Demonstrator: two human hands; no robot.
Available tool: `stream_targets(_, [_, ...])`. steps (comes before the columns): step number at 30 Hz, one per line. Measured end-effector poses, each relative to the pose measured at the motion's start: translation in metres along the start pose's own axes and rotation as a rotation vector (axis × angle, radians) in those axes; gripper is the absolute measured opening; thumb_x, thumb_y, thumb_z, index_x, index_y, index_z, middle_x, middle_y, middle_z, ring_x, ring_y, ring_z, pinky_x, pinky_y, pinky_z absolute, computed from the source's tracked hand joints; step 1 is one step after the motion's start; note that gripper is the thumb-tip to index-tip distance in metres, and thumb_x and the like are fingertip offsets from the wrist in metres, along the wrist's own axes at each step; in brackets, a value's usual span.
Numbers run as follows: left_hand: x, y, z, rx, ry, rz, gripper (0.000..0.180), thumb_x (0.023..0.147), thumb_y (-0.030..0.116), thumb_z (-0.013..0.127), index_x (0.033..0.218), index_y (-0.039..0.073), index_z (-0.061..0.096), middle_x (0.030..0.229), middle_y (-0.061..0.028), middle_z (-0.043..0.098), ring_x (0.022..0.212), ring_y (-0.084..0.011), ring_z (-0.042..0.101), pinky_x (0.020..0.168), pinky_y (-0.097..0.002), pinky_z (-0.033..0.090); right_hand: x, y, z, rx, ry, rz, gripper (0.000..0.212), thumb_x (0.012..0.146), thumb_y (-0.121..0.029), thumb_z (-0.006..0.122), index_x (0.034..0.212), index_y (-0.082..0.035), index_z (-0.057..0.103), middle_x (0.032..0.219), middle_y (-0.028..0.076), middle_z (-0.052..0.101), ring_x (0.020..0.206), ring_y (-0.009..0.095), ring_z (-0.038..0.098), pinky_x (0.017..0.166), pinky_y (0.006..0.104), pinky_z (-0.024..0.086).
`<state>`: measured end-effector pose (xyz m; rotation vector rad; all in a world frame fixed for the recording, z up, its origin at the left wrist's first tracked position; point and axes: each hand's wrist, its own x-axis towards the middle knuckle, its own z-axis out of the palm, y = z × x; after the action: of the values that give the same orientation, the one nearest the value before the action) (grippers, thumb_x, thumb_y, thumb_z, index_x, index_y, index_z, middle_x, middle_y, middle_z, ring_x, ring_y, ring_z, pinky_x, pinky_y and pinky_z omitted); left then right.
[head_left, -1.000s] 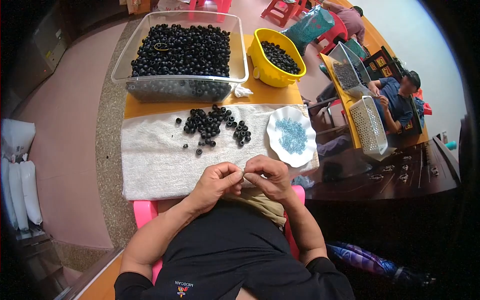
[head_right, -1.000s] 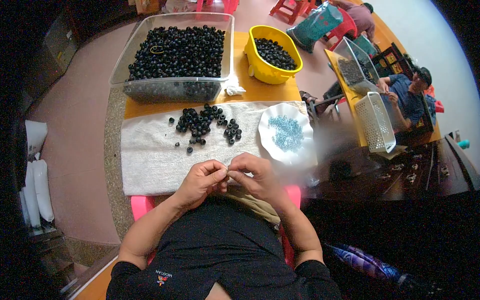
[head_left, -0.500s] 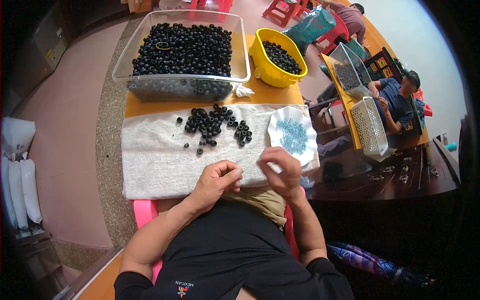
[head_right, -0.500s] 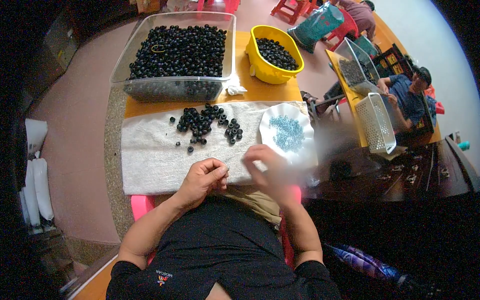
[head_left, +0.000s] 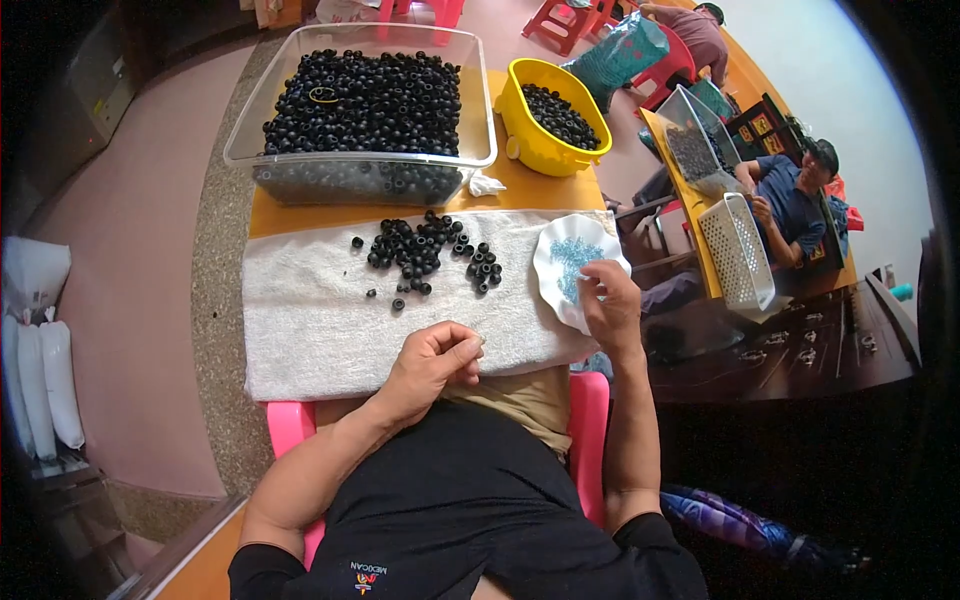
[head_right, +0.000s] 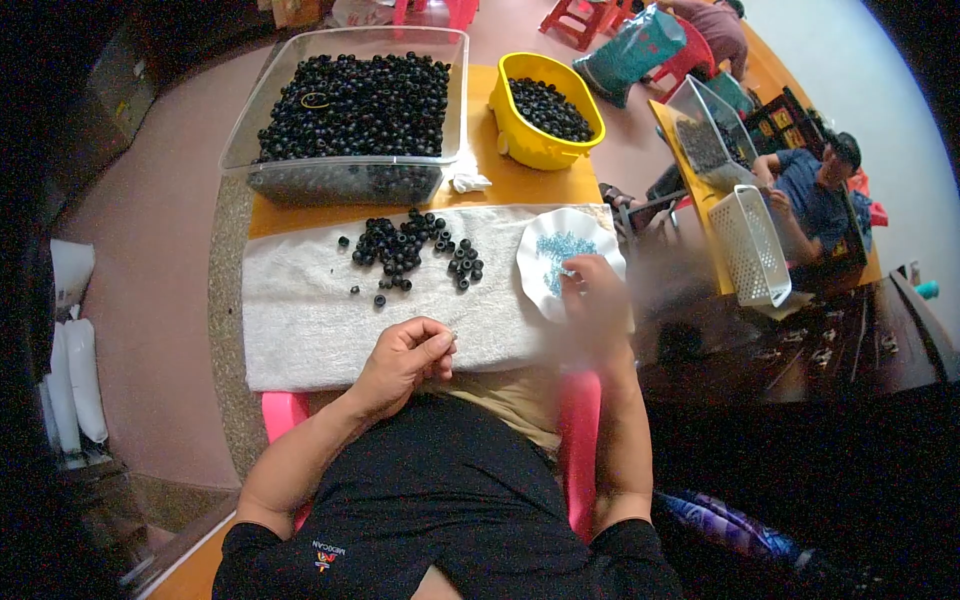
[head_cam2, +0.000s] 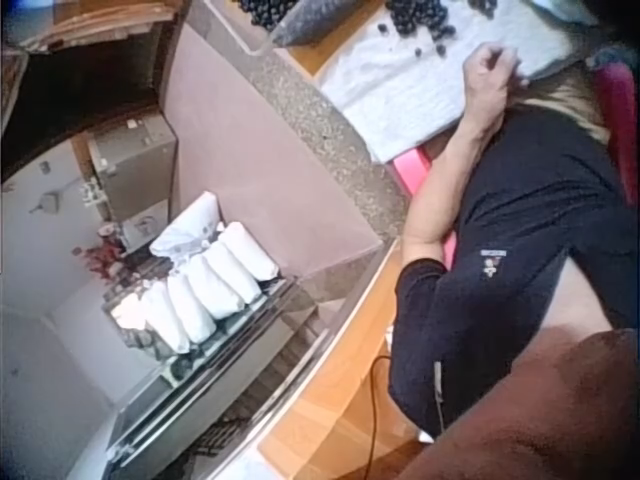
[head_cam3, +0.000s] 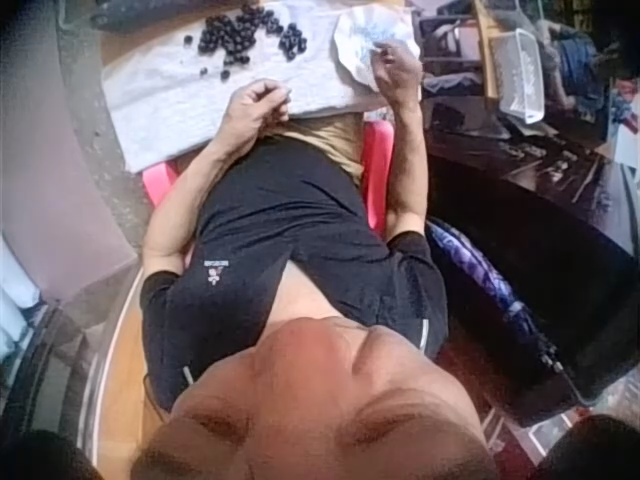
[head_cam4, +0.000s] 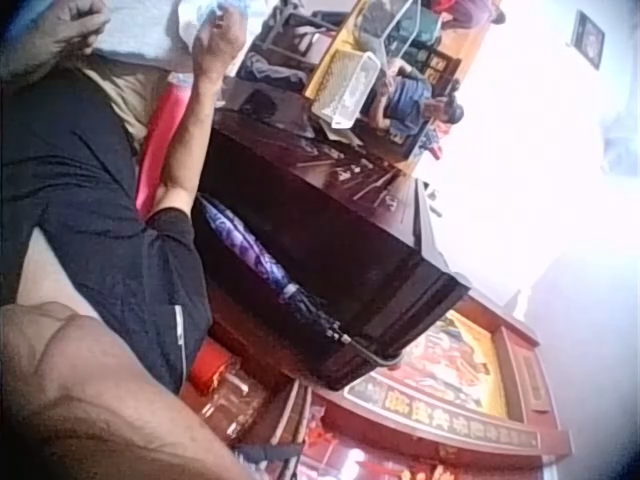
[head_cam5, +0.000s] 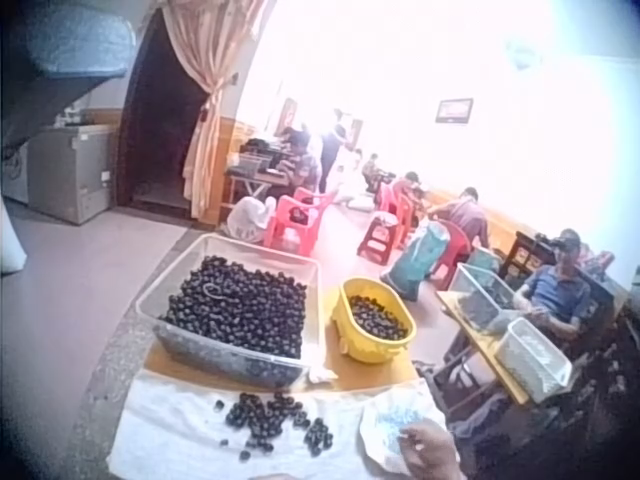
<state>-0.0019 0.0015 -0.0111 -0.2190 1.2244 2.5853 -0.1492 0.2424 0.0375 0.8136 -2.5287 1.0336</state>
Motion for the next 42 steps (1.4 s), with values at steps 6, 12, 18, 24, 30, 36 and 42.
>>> stream_targets(6, [-0.002, -0.003, 0.000, -0.002, -0.005, 0.007, 0.017, 0.097, 0.018, 0.060, 0.103, 0.003, 0.060, 0.087, -0.0024, 0.062, 0.073, -0.0094, 0.060, 0.069, -0.0237, 0.052, -0.013, -0.051, 0.016, 0.281, -0.336, -0.071, 0.016, 0.083, 0.000, 0.067, 0.098, -0.001, 0.066, 0.094, 0.013, 0.066, 0.083, 0.024, 0.065, 0.073, 0.0310, 0.051])
stream_targets(12, [-0.001, -0.001, 0.001, 0.065, -0.031, 0.046, 0.018, 0.097, 0.019, 0.060, 0.105, 0.003, 0.061, 0.087, -0.0009, 0.063, 0.075, -0.0080, 0.060, 0.070, -0.0231, 0.052, -0.028, -0.083, 0.038, 0.403, -0.521, 0.053, 0.008, 0.089, -0.005, 0.064, 0.095, 0.000, 0.066, 0.085, 0.011, 0.065, 0.076, 0.019, 0.063, 0.069, 0.0283, 0.049])
stream_targets(18, [-0.002, -0.002, 0.001, 0.087, -0.046, 0.052, 0.018, 0.097, 0.019, 0.061, 0.105, 0.002, 0.061, 0.088, -0.0008, 0.063, 0.074, -0.0077, 0.060, 0.070, -0.0230, 0.052, -0.031, -0.081, 0.040, 0.394, -0.468, -0.022, 0.006, 0.088, -0.003, 0.064, 0.093, 0.000, 0.065, 0.082, 0.010, 0.063, 0.073, 0.018, 0.062, 0.065, 0.0276, 0.048])
stream_targets(24, [-0.002, 0.000, 0.002, 0.094, -0.050, 0.042, 0.018, 0.096, 0.018, 0.061, 0.105, 0.002, 0.061, 0.088, -0.0013, 0.063, 0.074, -0.0079, 0.060, 0.070, -0.0230, 0.052, -0.036, -0.078, 0.045, 0.424, -0.412, -0.054, 0.005, 0.088, 0.000, 0.063, 0.092, 0.000, 0.063, 0.083, 0.010, 0.061, 0.073, 0.018, 0.060, 0.064, 0.0279, 0.046])
stream_targets(30, [-0.003, 0.005, 0.003, 0.033, -0.019, 0.017, 0.016, 0.093, 0.015, 0.065, 0.103, 0.002, 0.063, 0.089, -0.0021, 0.064, 0.075, -0.0077, 0.060, 0.068, -0.0224, 0.053, -0.038, -0.075, 0.046, 0.518, -0.409, 0.005, 0.004, 0.088, 0.001, 0.062, 0.091, 0.002, 0.061, 0.084, 0.008, 0.059, 0.074, 0.014, 0.056, 0.065, 0.0258, 0.045])
stream_targets(36, [-0.005, 0.009, 0.006, -0.067, 0.023, -0.028, 0.014, 0.091, 0.010, 0.067, 0.100, 0.001, 0.062, 0.090, -0.0043, 0.065, 0.078, -0.0105, 0.064, 0.072, -0.0266, 0.058, -0.039, -0.071, 0.044, 0.579, -0.506, 0.164, 0.002, 0.091, -0.001, 0.060, 0.091, 0.001, 0.060, 0.086, 0.004, 0.058, 0.077, 0.010, 0.055, 0.068, 0.0231, 0.045])
stream_targets(42, [-0.005, 0.010, 0.006, -0.123, -0.009, -0.027, 0.014, 0.091, 0.007, 0.065, 0.102, 0.000, 0.059, 0.093, -0.0063, 0.065, 0.082, -0.0133, 0.066, 0.077, -0.0287, 0.059, -0.039, -0.070, 0.047, 0.660, -0.516, 0.238, 0.010, 0.094, -0.009, 0.061, 0.092, 0.000, 0.063, 0.083, 0.002, 0.059, 0.075, 0.008, 0.056, 0.066, 0.0228, 0.047])
